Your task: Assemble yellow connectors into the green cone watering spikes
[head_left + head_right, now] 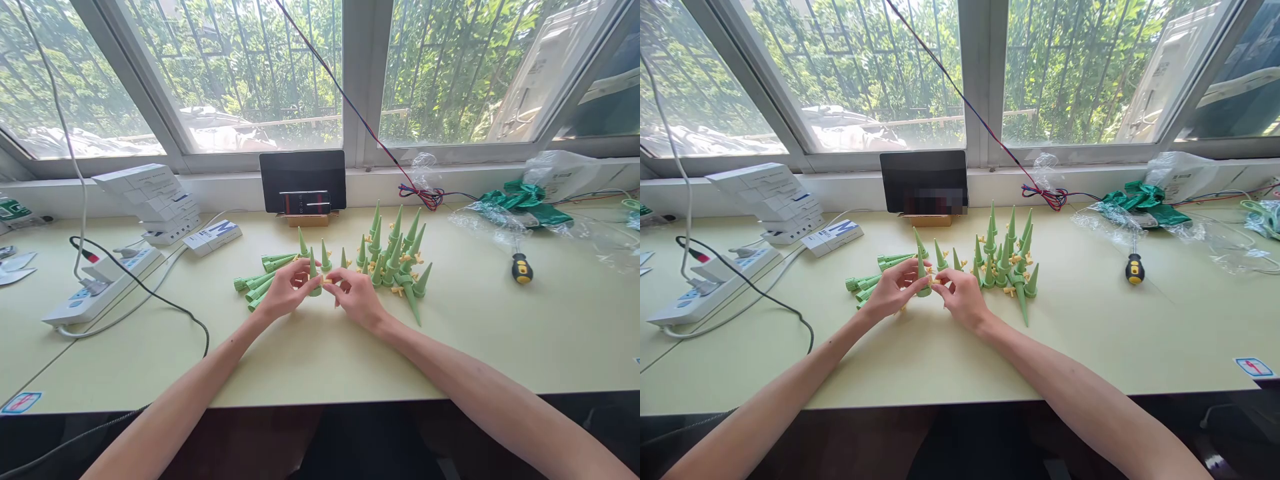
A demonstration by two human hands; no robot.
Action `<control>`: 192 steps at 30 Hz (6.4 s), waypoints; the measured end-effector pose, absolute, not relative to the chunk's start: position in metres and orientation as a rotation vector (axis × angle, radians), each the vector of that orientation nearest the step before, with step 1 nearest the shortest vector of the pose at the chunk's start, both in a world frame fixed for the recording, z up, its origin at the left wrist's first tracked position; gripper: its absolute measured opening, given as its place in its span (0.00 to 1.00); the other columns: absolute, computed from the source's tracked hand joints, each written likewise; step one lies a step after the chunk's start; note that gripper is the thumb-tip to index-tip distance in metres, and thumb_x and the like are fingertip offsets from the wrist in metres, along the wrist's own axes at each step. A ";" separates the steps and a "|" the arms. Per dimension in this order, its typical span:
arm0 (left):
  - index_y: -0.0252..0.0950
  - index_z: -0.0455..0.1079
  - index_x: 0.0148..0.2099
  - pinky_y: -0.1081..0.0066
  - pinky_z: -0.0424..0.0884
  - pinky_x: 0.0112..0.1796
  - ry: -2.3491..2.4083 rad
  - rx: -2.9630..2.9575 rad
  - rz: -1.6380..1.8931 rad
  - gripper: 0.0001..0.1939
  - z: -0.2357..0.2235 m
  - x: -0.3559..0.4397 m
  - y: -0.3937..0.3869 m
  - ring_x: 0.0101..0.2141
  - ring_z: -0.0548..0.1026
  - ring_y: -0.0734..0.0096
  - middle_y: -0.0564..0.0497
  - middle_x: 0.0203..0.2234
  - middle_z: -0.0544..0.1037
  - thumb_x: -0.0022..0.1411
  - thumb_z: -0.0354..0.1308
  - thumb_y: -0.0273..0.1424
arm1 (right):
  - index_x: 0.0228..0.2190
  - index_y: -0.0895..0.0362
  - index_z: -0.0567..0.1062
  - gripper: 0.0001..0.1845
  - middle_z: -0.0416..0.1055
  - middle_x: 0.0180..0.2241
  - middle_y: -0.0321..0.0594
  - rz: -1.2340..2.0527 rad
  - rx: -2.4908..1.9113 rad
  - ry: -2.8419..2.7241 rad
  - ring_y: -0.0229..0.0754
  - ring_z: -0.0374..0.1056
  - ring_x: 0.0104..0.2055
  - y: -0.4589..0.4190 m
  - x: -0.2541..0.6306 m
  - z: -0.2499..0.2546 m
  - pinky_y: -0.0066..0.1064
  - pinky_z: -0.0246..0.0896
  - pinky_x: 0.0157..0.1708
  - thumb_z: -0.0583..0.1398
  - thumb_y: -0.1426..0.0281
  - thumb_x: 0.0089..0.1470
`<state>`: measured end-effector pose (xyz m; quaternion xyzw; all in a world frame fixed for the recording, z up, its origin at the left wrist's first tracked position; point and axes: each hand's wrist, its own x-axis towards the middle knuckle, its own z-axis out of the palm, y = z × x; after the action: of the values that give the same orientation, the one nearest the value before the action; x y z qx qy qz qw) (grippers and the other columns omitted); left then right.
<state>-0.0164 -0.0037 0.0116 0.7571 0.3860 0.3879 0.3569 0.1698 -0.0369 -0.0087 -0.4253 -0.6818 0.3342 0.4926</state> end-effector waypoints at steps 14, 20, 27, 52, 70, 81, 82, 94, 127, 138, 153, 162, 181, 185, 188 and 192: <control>0.35 0.70 0.52 0.65 0.79 0.35 0.989 1.953 0.999 0.21 0.011 -0.017 -0.003 0.37 0.80 0.62 0.46 0.38 0.79 0.62 0.61 0.41 | 0.34 0.56 0.74 0.07 0.73 0.30 0.35 0.848 -1.023 -1.630 0.34 0.67 0.19 -0.037 0.170 -0.008 0.28 0.62 0.22 0.61 0.65 0.58; 0.36 0.70 0.53 0.65 0.79 0.35 0.989 1.955 1.000 0.20 0.011 -0.017 -0.003 0.37 0.80 0.62 0.47 0.37 0.79 0.62 0.61 0.41 | 0.34 0.56 0.74 0.08 0.73 0.30 0.35 0.846 -1.012 -1.629 0.34 0.67 0.19 -0.037 0.170 -0.008 0.28 0.62 0.22 0.61 0.64 0.58; 0.36 0.70 0.52 0.65 0.79 0.35 1.000 1.986 1.001 0.20 0.012 -0.017 -0.003 0.36 0.80 0.63 0.47 0.36 0.79 0.62 0.61 0.41 | 0.33 0.56 0.74 0.11 0.73 0.28 0.36 0.840 -1.028 -1.636 0.34 0.66 0.18 -0.037 0.169 -0.008 0.29 0.61 0.23 0.61 0.61 0.58; 0.37 0.70 0.52 0.66 0.78 0.34 0.956 2.009 0.978 0.19 0.011 -0.017 -0.004 0.36 0.79 0.63 0.49 0.34 0.77 0.62 0.62 0.39 | 0.19 0.57 0.66 0.27 0.63 0.16 0.33 0.760 -1.108 -1.709 0.34 0.57 0.19 -0.035 0.168 -0.011 0.28 0.52 0.24 0.52 0.54 0.64; 0.37 0.70 0.52 0.66 0.78 0.33 0.966 2.014 0.996 0.19 0.009 -0.018 -0.003 0.34 0.79 0.64 0.48 0.35 0.78 0.62 0.61 0.41 | 0.17 0.57 0.64 0.32 0.57 0.15 0.32 0.796 -1.118 -1.781 0.33 0.52 0.20 -0.035 0.168 -0.009 0.29 0.46 0.23 0.50 0.48 0.63; 0.35 0.70 0.51 0.67 0.77 0.32 0.989 2.007 0.994 0.19 0.012 -0.017 -0.004 0.35 0.79 0.63 0.47 0.36 0.78 0.63 0.60 0.41 | 0.14 0.57 0.64 0.35 0.59 0.14 0.33 0.856 -1.093 -1.809 0.34 0.55 0.19 -0.035 0.168 -0.012 0.29 0.48 0.25 0.47 0.50 0.65; 0.36 0.70 0.51 0.68 0.77 0.32 0.990 2.004 0.996 0.19 0.011 -0.017 -0.004 0.35 0.79 0.63 0.47 0.36 0.78 0.63 0.60 0.41 | 0.14 0.57 0.64 0.35 0.59 0.14 0.33 0.856 -1.094 -1.819 0.34 0.55 0.20 -0.036 0.168 -0.011 0.29 0.48 0.25 0.47 0.50 0.65; 0.35 0.71 0.48 0.67 0.77 0.31 1.015 1.997 1.018 0.19 0.011 -0.017 -0.002 0.34 0.79 0.63 0.46 0.36 0.79 0.61 0.61 0.43 | 0.13 0.56 0.61 0.35 0.57 0.13 0.34 0.802 -1.143 -1.908 0.35 0.54 0.18 -0.038 0.166 -0.011 0.30 0.46 0.23 0.45 0.50 0.66; 0.35 0.71 0.52 0.64 0.79 0.35 1.013 2.003 1.001 0.20 0.009 -0.019 -0.001 0.37 0.79 0.62 0.47 0.35 0.78 0.63 0.60 0.41 | 0.22 0.55 0.61 0.20 0.54 0.18 0.30 0.745 -1.085 -1.837 0.34 0.47 0.21 -0.035 0.168 -0.015 0.28 0.43 0.23 0.51 0.61 0.64; 0.36 0.71 0.52 0.67 0.78 0.33 1.004 2.016 0.990 0.18 0.009 -0.020 -0.002 0.35 0.78 0.65 0.47 0.38 0.79 0.63 0.60 0.40 | 0.20 0.56 0.62 0.23 0.54 0.18 0.31 0.763 -1.069 -1.827 0.34 0.49 0.22 -0.034 0.169 -0.014 0.29 0.43 0.24 0.50 0.60 0.65; 0.35 0.71 0.50 0.68 0.77 0.32 1.002 1.993 0.995 0.18 0.012 -0.019 -0.003 0.34 0.78 0.65 0.48 0.35 0.77 0.62 0.61 0.40 | 0.36 0.56 0.76 0.15 0.55 0.15 0.27 0.807 -1.056 -1.836 0.33 0.50 0.19 -0.035 0.171 -0.014 0.26 0.47 0.24 0.54 0.60 0.63; 0.36 0.72 0.43 0.69 0.75 0.32 0.945 1.988 0.975 0.12 0.013 -0.019 -0.004 0.33 0.76 0.68 0.50 0.35 0.75 0.62 0.61 0.38 | 0.22 0.55 0.61 0.20 0.50 0.16 0.28 0.819 -1.029 -1.825 0.33 0.46 0.21 -0.034 0.170 -0.016 0.28 0.40 0.23 0.52 0.59 0.64; 0.35 0.72 0.39 0.67 0.76 0.34 0.931 1.985 0.935 0.13 0.014 -0.019 -0.005 0.35 0.78 0.64 0.48 0.34 0.76 0.62 0.61 0.41 | 0.19 0.57 0.63 0.28 0.53 0.18 0.31 0.778 -1.053 -1.839 0.34 0.49 0.23 -0.034 0.170 -0.015 0.29 0.43 0.25 0.49 0.55 0.66; 0.35 0.73 0.41 0.67 0.77 0.34 0.967 1.978 0.967 0.15 0.015 -0.018 -0.004 0.34 0.78 0.64 0.48 0.35 0.77 0.62 0.61 0.42 | 0.32 0.57 0.75 0.20 0.58 0.18 0.30 0.794 -1.097 -1.820 0.34 0.51 0.21 -0.035 0.170 -0.011 0.28 0.47 0.25 0.54 0.55 0.63; 0.35 0.74 0.41 0.67 0.77 0.33 0.993 1.960 0.973 0.15 0.016 -0.018 -0.004 0.34 0.78 0.64 0.48 0.34 0.78 0.61 0.61 0.42 | 0.41 0.57 0.76 0.17 0.66 0.21 0.32 0.778 -1.108 -1.811 0.35 0.57 0.22 -0.036 0.170 -0.009 0.27 0.53 0.27 0.59 0.58 0.60; 0.35 0.74 0.42 0.68 0.76 0.33 0.993 1.957 0.966 0.14 0.016 -0.018 -0.004 0.33 0.78 0.65 0.48 0.34 0.78 0.61 0.61 0.41 | 0.36 0.57 0.77 0.15 0.64 0.19 0.31 0.752 -1.070 -1.827 0.34 0.55 0.22 -0.035 0.171 -0.011 0.27 0.52 0.27 0.57 0.60 0.62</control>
<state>-0.0181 -0.0041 0.0164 0.7605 0.3857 0.3753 0.3633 0.1707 -0.0347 -0.0106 -0.4295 -0.7331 0.3016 0.4326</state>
